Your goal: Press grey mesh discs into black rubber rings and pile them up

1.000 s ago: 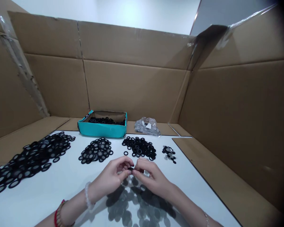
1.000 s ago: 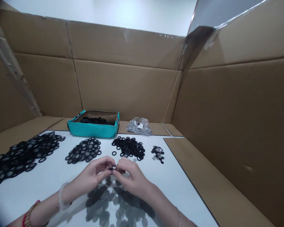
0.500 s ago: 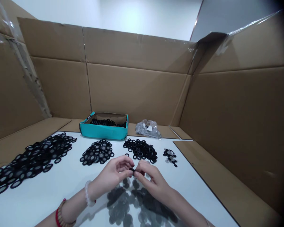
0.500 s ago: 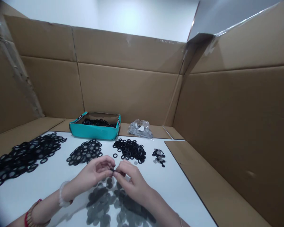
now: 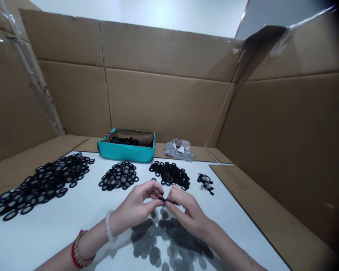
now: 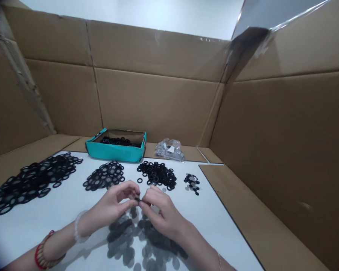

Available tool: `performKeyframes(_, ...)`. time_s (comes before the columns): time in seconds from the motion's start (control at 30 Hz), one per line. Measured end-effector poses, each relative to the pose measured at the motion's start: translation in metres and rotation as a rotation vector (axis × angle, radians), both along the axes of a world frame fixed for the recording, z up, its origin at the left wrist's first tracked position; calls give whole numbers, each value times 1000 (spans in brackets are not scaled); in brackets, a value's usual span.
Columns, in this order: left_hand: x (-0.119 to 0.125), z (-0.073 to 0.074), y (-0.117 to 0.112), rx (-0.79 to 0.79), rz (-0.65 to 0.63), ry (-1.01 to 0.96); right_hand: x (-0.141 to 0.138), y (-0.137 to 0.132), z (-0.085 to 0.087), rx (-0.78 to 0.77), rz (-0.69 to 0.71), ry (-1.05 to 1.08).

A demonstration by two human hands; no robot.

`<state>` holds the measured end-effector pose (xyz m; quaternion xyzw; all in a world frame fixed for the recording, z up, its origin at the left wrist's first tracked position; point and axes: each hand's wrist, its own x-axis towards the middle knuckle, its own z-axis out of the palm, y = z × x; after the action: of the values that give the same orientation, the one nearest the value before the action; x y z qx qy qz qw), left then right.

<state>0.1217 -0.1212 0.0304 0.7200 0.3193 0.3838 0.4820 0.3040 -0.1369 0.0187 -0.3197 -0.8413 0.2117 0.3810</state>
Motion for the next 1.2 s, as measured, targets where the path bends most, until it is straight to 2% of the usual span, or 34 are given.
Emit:
performKeyframes(0.17, 2, 3, -1, -149, -1, -120, 0, -2, 1, -10, -1, 29)
performKeyframes(0.3, 5, 6, -5, -231, 46, -210, -2, -3, -3, -53, -1, 91)
performKeyframes(0.47, 10, -1, -6, -309, 103, -261, -4, -2, -7, -138, -6, 121)
performKeyframes(0.6, 6, -6, -2, -267, 86, -217, -3, 1, -5, -143, -28, 64)
performKeyframes(0.73, 1, -1, -1, -76, 57, -54, 0, 2, -1, -153, -43, 7)
performKeyframes(0.8, 1, 2, -1, -41, 45, -17, 1, 2, 1, -165, -39, -25)
performKeyframes(1.03, 4, 3, -3, -161, 40, -74, 0, 1, 4, -139, 1, -93)
performKeyframes(1.2, 7, 6, -6, -303, 141, -176, -2, -1, 1, -141, -19, 10)
